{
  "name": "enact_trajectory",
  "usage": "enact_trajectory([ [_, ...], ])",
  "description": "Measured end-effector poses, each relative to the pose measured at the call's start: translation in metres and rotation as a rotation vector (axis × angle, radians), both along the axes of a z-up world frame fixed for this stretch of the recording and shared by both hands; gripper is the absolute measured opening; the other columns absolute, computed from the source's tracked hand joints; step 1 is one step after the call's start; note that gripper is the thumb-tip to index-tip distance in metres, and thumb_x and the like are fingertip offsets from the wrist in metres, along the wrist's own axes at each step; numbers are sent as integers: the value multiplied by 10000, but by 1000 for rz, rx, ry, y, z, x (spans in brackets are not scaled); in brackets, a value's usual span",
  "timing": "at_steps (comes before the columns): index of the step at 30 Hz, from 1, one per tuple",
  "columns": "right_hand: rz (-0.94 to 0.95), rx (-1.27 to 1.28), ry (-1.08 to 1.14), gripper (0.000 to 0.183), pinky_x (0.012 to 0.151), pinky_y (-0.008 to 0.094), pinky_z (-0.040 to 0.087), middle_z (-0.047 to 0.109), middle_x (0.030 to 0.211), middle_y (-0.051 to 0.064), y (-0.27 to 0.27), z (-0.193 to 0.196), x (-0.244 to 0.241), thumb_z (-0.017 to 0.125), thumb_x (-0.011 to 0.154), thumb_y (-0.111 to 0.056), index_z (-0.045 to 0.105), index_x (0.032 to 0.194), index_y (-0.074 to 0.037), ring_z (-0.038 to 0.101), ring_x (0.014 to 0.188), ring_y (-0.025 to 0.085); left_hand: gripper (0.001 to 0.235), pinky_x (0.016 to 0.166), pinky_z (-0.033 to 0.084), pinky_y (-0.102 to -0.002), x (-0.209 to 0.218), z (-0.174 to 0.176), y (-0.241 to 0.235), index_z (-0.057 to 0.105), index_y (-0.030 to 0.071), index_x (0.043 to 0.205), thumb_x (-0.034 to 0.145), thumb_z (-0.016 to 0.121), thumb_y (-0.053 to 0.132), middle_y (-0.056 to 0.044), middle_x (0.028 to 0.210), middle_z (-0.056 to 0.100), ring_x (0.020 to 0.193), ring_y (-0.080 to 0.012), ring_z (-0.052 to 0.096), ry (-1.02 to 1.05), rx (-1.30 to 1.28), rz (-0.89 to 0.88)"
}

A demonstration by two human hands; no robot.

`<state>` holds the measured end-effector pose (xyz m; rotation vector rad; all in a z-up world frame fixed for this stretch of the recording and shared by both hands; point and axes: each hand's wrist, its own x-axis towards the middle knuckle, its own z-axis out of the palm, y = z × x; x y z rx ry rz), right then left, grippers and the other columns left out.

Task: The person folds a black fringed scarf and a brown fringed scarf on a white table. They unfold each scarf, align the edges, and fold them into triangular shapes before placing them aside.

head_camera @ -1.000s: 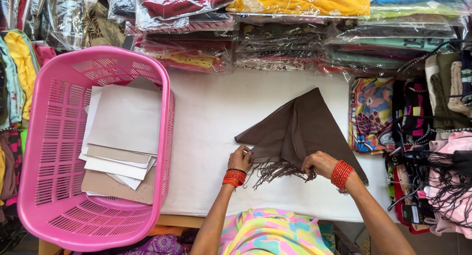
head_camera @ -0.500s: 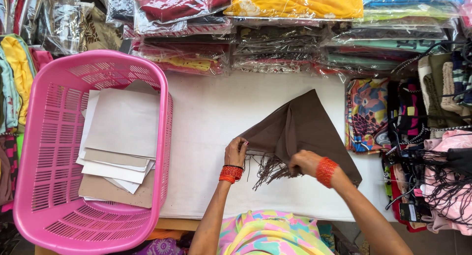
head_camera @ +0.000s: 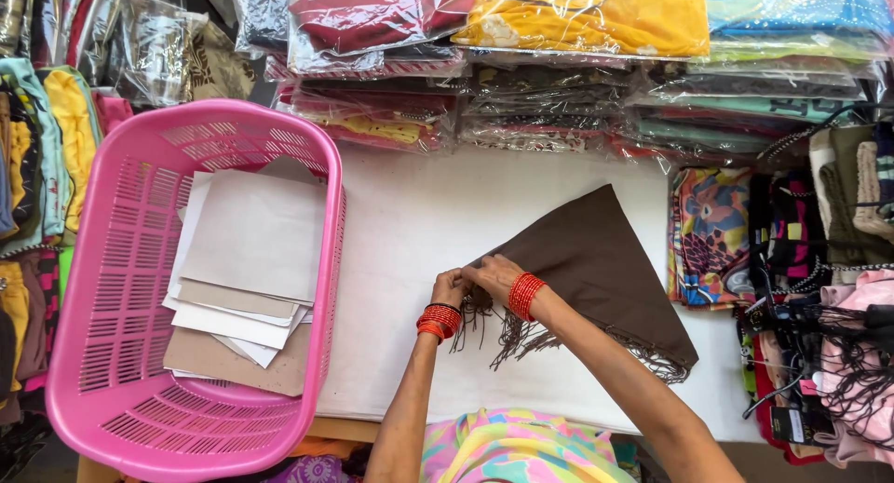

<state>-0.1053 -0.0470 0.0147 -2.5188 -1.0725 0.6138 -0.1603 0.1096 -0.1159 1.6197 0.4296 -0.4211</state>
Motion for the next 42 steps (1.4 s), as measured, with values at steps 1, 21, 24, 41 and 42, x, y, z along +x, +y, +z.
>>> enact_trajectory([
  [1, 5, -8, -26, 363, 744, 447, 580, 686, 862, 197, -2, -3, -1, 601, 880, -8, 681, 1218, -113, 688, 808, 337, 170, 725, 574, -295, -1, 0, -1, 722, -17, 1019, 999, 558, 22, -73, 867, 756, 761, -119, 679, 10, -17, -17],
  [21, -162, -91, 244, 374, 890, 430, 568, 735, 1074, 86, -11, -10, 6, 827, 797, -116, 672, 1135, -80, 689, 1054, 267, 164, 776, 584, -251, -6, 1, 8, 739, 13, 1088, 992, 625, 80, -18, 916, 761, 798, -76, 681, 100, -263, -108],
  [24, -142, 96, 348, 349, 868, 422, 571, 730, 1068, 111, -16, -11, 6, 829, 767, -87, 646, 1058, -26, 695, 1005, 291, 168, 749, 565, -249, -5, 10, 13, 751, 12, 1090, 987, 646, 91, -20, 911, 772, 795, -79, 681, 102, -240, -102],
  [41, -367, 135, 266, 155, 723, 425, 575, 738, 883, 124, -20, -26, -9, 708, 912, -145, 657, 1027, -55, 723, 804, 298, 163, 675, 519, -235, -17, -10, 13, 765, 35, 1077, 1011, 672, 152, 4, 856, 735, 719, -52, 603, 96, -301, -58],
  [42, -368, 135, 266, 155, 723, 425, 575, 738, 883, 124, -21, -30, -10, 708, 912, -145, 657, 1027, -55, 723, 804, 298, 163, 675, 519, -235, -16, 2, 11, 765, 35, 1077, 1011, 672, 152, 4, 856, 735, 719, -52, 603, 96, -301, -59],
])
